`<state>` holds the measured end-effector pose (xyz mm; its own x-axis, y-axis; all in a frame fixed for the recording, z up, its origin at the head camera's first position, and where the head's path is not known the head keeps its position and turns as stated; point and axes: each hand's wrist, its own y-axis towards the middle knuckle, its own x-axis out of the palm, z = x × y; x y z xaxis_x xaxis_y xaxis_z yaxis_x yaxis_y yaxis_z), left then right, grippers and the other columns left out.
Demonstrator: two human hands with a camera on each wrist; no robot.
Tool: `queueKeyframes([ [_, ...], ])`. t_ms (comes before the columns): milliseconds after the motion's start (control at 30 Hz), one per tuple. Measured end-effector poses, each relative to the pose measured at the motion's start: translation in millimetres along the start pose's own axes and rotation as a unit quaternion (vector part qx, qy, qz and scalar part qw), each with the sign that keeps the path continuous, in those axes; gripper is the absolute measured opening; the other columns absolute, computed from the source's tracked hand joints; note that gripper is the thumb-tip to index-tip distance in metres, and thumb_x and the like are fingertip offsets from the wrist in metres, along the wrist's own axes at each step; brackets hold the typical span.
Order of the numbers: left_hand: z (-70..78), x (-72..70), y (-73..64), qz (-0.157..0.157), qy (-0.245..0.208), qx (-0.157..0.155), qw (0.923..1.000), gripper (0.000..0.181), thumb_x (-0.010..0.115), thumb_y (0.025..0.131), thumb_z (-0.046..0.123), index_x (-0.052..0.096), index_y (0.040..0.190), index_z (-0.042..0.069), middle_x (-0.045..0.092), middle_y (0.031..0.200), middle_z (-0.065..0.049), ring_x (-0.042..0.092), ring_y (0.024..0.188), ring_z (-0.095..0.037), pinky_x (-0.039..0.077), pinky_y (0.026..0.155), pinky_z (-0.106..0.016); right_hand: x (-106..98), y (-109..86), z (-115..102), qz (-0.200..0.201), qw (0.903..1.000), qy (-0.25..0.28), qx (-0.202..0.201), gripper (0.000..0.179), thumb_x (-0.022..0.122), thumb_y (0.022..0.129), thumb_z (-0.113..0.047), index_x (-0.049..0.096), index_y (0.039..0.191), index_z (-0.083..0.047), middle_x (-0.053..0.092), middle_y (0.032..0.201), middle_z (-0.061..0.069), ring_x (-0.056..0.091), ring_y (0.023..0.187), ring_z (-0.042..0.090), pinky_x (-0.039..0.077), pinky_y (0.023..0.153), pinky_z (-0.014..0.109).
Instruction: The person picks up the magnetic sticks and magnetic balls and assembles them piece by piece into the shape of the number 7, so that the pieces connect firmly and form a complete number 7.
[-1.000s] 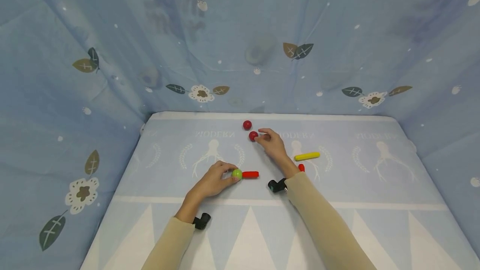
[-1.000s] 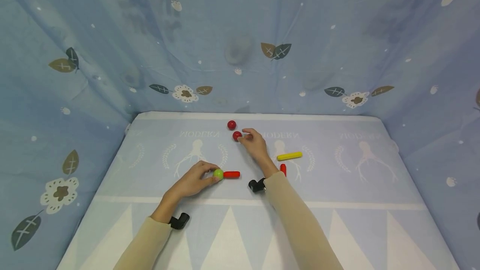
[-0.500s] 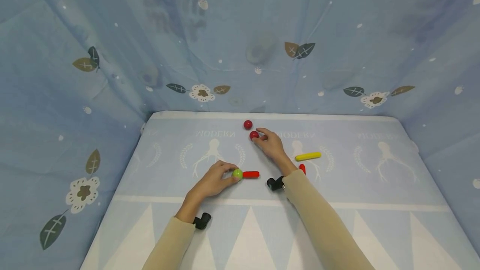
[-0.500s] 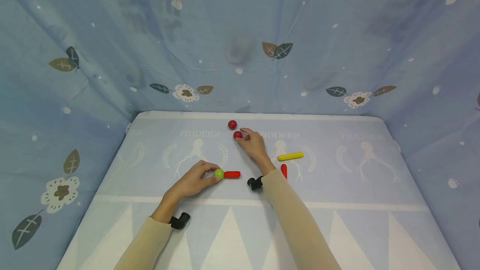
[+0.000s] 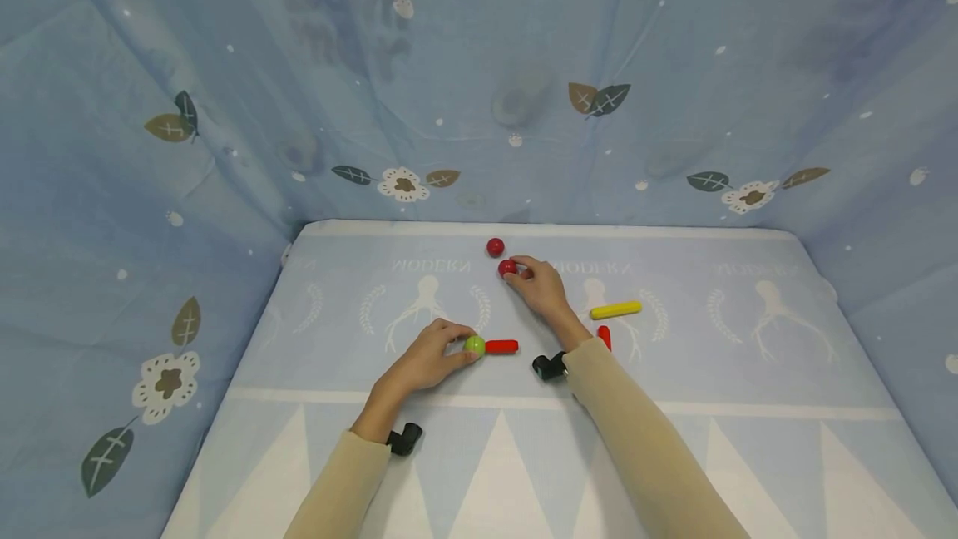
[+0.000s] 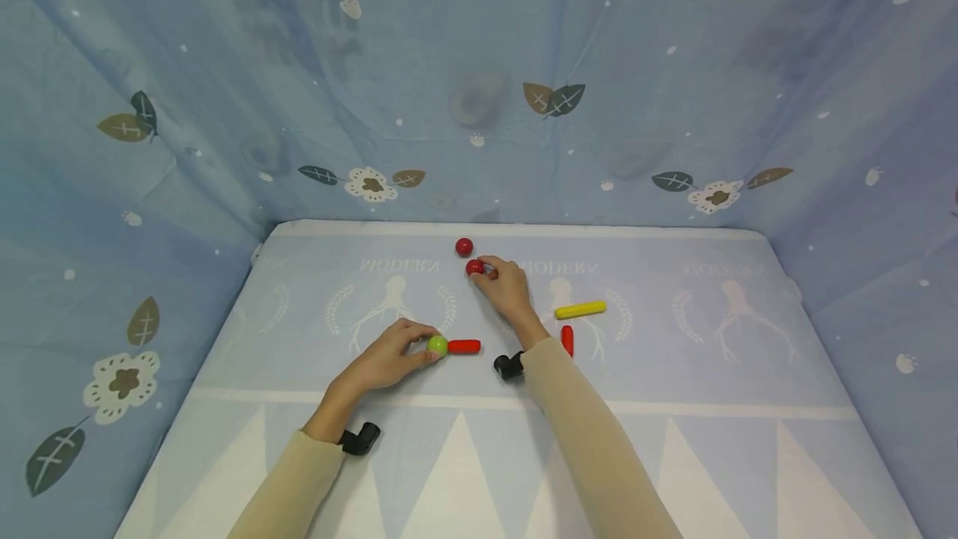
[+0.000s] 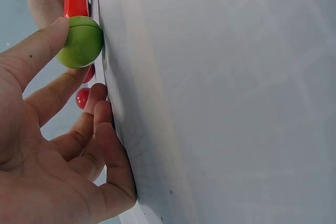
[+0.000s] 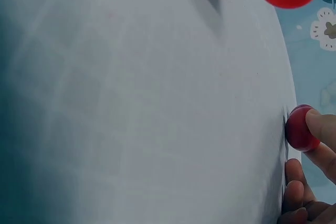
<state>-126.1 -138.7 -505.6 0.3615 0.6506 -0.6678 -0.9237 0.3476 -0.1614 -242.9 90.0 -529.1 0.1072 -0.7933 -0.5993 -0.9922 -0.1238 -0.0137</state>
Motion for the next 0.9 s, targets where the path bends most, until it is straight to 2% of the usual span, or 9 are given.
queueKeyframes([
  [200, 0.9, 0.6, 1.0, -0.001, -0.003, -0.001, 1.0000, 0.031, 0.072, 0.095, 0.031, 0.069, 0.122, 0.017, 0.056, 0.123, -0.007, 0.053, 0.118, -0.027, 0.044, 0.098, -0.052, -2, -0.6, -1, -0.002, 1.0000, 0.000, 0.010, 0.042, 0.070, 0.096, -0.027, 0.064, 0.135, -0.013, 0.064, 0.099, 0.012, 0.054, 0.090, 0.026, 0.045, 0.076, 0.037],
  [500, -2.4, 0.7, 0.4, 0.000, -0.004, -0.001, 1.0000, 0.031, 0.071, 0.095, 0.033, 0.069, 0.122, 0.018, 0.056, 0.123, -0.007, 0.052, 0.119, -0.028, 0.043, 0.099, -0.053, -9, -7.6, -2, 0.006, 0.9989, 0.036, 0.030, 0.043, 0.068, 0.097, -0.031, 0.062, 0.137, -0.015, 0.063, 0.112, 0.013, 0.055, 0.097, 0.028, 0.049, 0.079, 0.038],
  [700, -2.3, 0.3, 0.5, -0.003, -0.007, 0.000, 1.0000, 0.031, 0.071, 0.095, 0.033, 0.069, 0.121, 0.017, 0.056, 0.124, -0.007, 0.052, 0.119, -0.028, 0.043, 0.100, -0.053, -21, -22.5, -4, 0.002, 0.9979, 0.052, 0.039, 0.044, 0.069, 0.097, -0.032, 0.062, 0.138, -0.019, 0.063, 0.114, 0.010, 0.055, 0.098, 0.026, 0.050, 0.076, 0.034],
  [900, -2.2, -0.1, 0.6, -0.003, -0.005, 0.001, 1.0000, 0.031, 0.071, 0.095, 0.031, 0.069, 0.122, 0.017, 0.056, 0.124, -0.007, 0.052, 0.119, -0.028, 0.043, 0.100, -0.052, -33, -44.4, -10, 0.013, 0.9984, 0.053, 0.015, 0.043, 0.070, 0.095, -0.029, 0.064, 0.136, -0.018, 0.064, 0.106, 0.009, 0.057, 0.095, 0.026, 0.051, 0.076, 0.035],
])
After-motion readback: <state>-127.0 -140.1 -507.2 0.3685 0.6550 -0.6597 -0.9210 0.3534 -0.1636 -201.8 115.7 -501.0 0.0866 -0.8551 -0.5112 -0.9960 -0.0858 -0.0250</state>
